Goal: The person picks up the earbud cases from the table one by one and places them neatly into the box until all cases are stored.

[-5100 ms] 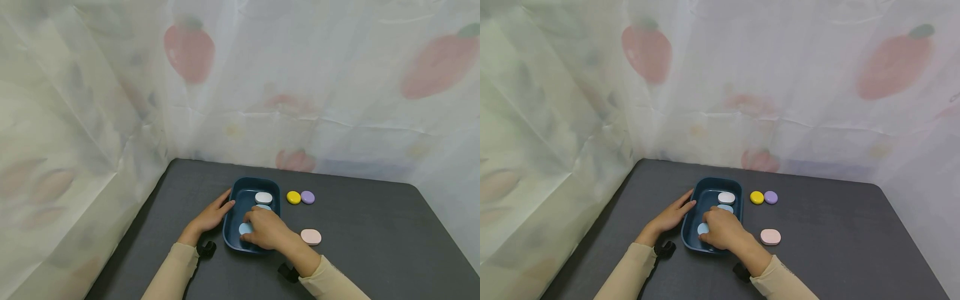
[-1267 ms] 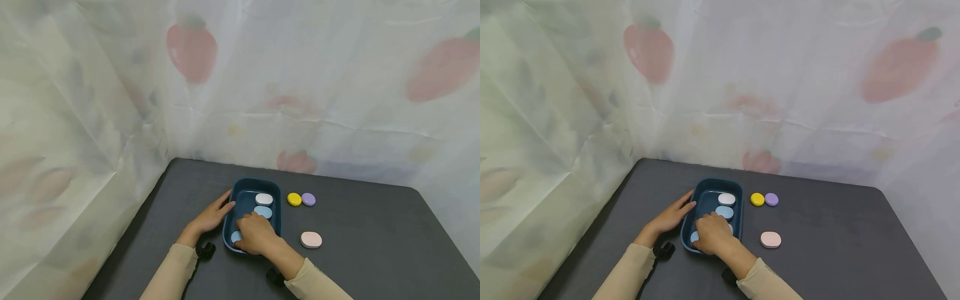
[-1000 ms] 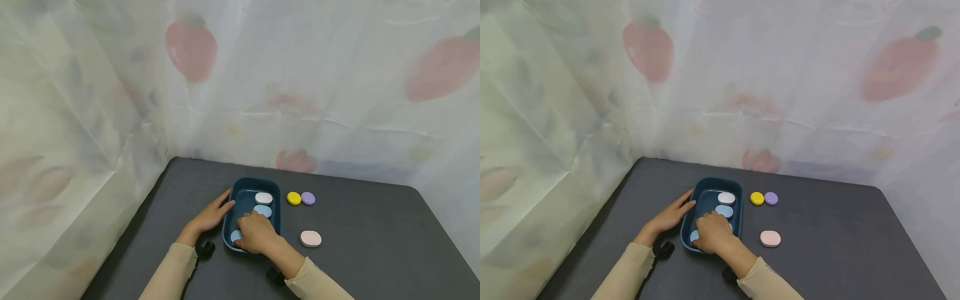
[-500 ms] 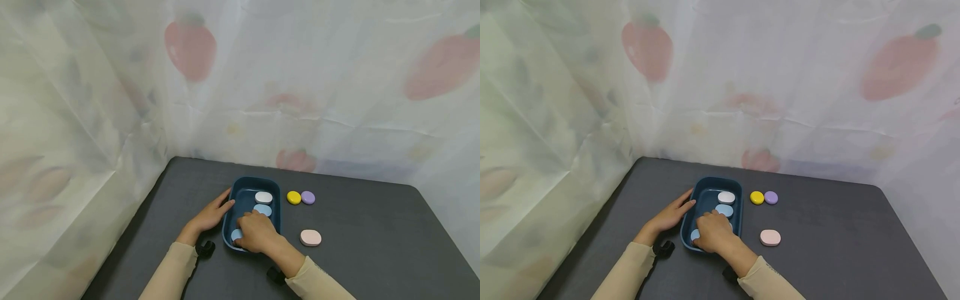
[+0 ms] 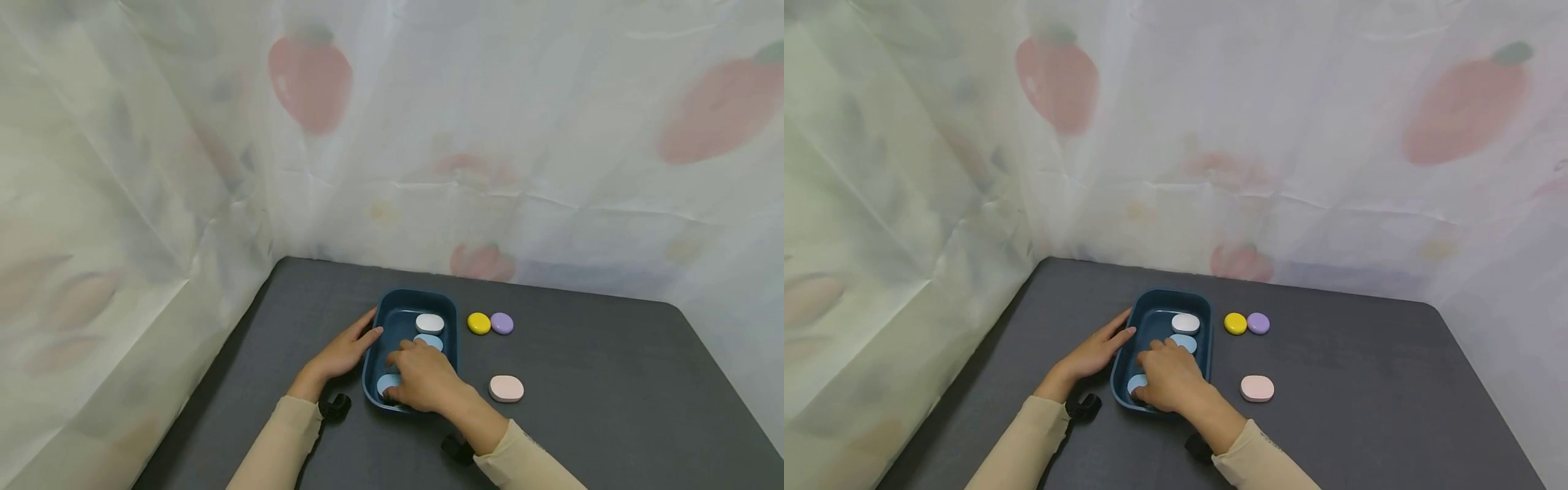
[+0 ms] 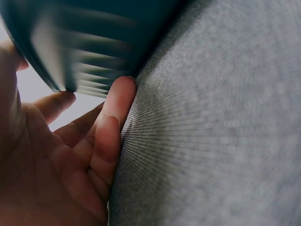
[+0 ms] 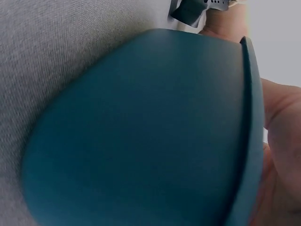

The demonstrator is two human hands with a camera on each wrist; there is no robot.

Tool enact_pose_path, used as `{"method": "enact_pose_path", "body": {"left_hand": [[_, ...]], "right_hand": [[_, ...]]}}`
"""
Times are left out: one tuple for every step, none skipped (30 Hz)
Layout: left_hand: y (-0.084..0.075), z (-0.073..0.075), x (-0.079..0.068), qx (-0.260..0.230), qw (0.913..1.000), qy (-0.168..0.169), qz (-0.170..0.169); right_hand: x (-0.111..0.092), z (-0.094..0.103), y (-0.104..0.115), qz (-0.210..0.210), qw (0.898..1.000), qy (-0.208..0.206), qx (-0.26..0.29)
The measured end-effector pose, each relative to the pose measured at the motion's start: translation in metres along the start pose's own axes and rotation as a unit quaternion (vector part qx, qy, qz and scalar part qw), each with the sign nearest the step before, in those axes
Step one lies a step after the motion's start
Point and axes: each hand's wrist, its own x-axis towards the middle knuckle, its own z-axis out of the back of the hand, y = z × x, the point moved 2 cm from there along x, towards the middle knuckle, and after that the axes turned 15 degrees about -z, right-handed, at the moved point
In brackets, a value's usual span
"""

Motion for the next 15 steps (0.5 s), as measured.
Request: {"method": "enact_pose_path", "body": {"left_hand": [[0.0,0.0,0.0,0.0,1.0,0.0,0.0],[0.0,0.0,0.0,0.0,1.0,0.0,0.001],[0.0,0.0,0.0,-0.001,1.0,0.001,0.001],[-0.001,0.0,0.0,-0.001,1.0,0.001,0.0],[-0.001,0.0,0.0,-0.002,1.0,0.001,-0.001],[0.0,0.0,0.0,-0.003,1.0,0.001,-0.001],[0.0,0.0,0.0,-0.003,1.0,0.002,-0.001],[0.0,-0.001,-0.001,-0.003,1.0,0.001,-0.002],[0.0,-0.001,0.0,-0.004,1.0,0.002,-0.003],[0.0,-0.001,0.0,-0.005,1.0,0.001,-0.004],[0.0,-0.001,0.0,-0.006,1.0,0.001,-0.004],[0.0,-0.001,0.0,-0.008,1.0,0.0,-0.004],[0.0,-0.001,0.0,-0.01,0.9999,-0.001,-0.003],[-0.001,-0.001,0.0,-0.01,0.9999,-0.001,-0.001],[-0.001,0.0,0.0,-0.012,0.9999,-0.001,0.0]], "right_hand": [[0.0,0.001,-0.001,0.002,1.0,-0.002,0.002],[-0.001,0.002,-0.002,0.003,1.0,-0.004,0.007],[-0.002,0.004,-0.003,0.004,1.0,-0.004,0.009],[-0.002,0.005,-0.004,0.005,1.0,-0.006,0.012],[-0.003,0.007,-0.005,0.006,1.0,-0.008,0.016],[-0.004,0.008,-0.006,0.008,1.0,-0.009,0.019],[-0.005,0.01,-0.008,0.009,1.0,-0.012,0.021],[-0.006,0.011,-0.009,0.01,1.0,-0.014,0.023],[-0.007,0.013,-0.01,0.011,0.999,-0.017,0.024],[-0.008,0.015,-0.012,0.012,0.999,-0.02,0.027],[-0.009,0.016,-0.013,0.014,0.999,-0.023,0.029],[-0.01,0.018,-0.014,0.015,0.999,-0.026,0.031],[-0.011,0.019,-0.015,0.016,0.999,-0.028,0.032],[-0.012,0.021,-0.017,0.016,0.999,-0.029,0.036],[-0.013,0.023,-0.018,0.016,0.999,-0.031,0.039]]}}
